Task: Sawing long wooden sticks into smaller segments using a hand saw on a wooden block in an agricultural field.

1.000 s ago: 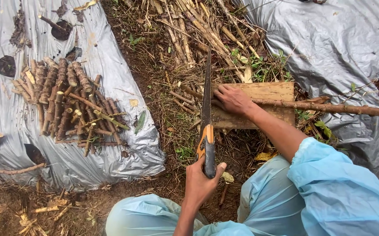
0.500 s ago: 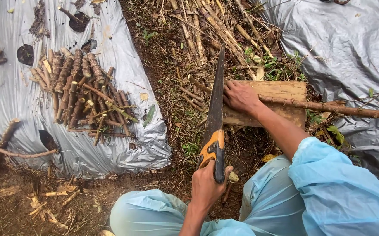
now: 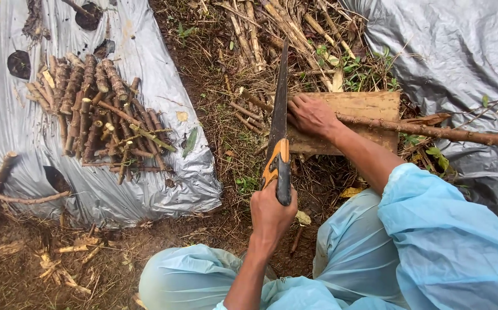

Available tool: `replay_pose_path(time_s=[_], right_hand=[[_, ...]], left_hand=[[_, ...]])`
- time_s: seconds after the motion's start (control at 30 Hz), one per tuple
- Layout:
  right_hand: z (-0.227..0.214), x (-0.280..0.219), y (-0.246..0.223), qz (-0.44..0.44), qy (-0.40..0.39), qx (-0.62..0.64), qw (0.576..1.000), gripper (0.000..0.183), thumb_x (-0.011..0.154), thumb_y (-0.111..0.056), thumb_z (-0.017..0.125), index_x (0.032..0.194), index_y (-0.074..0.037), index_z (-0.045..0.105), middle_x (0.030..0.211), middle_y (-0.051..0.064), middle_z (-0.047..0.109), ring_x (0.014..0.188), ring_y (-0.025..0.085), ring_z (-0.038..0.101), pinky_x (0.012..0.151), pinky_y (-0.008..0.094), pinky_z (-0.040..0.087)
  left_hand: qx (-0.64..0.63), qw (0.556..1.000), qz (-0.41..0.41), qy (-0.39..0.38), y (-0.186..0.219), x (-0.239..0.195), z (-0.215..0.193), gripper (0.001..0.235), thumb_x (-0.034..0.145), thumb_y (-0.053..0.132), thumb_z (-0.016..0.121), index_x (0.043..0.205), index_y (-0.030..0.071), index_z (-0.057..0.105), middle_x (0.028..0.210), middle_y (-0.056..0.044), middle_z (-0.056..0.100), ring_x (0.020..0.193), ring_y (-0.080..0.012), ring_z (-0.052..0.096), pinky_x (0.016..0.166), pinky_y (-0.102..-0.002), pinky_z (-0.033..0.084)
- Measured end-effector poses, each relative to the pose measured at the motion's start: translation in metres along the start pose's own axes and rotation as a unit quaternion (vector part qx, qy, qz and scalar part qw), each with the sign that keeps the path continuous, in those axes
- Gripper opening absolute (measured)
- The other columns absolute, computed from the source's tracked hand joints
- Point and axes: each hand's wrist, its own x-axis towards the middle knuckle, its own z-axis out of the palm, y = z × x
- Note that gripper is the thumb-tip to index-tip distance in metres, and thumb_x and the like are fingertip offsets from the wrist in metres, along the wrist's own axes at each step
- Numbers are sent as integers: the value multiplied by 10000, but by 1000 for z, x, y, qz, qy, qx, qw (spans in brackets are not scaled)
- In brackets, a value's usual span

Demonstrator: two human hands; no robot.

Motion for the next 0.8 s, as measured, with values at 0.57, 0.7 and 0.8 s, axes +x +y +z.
replay_pose_path(time_s=[0.57, 0.7, 0.8], right_hand=[[14, 1, -9, 30, 33, 50, 998, 441, 1118, -469, 334, 1110, -95, 568, 893, 41, 514, 721, 143, 467, 469, 247, 424], [-7, 6, -6, 82, 16, 113, 990, 402, 1099, -447, 423, 1141, -85, 593, 971, 91, 589, 770, 177, 539, 522, 253, 480], [-11, 2, -4, 56, -9, 86, 995, 508, 1113, -526, 297, 1049, -111, 584, 908, 44, 520, 771, 162, 488, 560, 257, 457]], left_hand=[[32, 995, 32, 84, 8, -30, -9, 252, 833, 131, 739, 616, 106, 611, 438, 18, 576, 282, -113, 415, 281, -276, 379], [34, 998, -12, 59, -4, -10, -10, 240, 883, 178, 748, 678, 103, 648, 475, 37, 540, 332, -100, 383, 297, -283, 366], [26, 998, -45, 23, -23, -50, -12, 145, 867, 154, 760, 767, 57, 720, 486, 14, 645, 294, -91, 468, 275, -227, 492]])
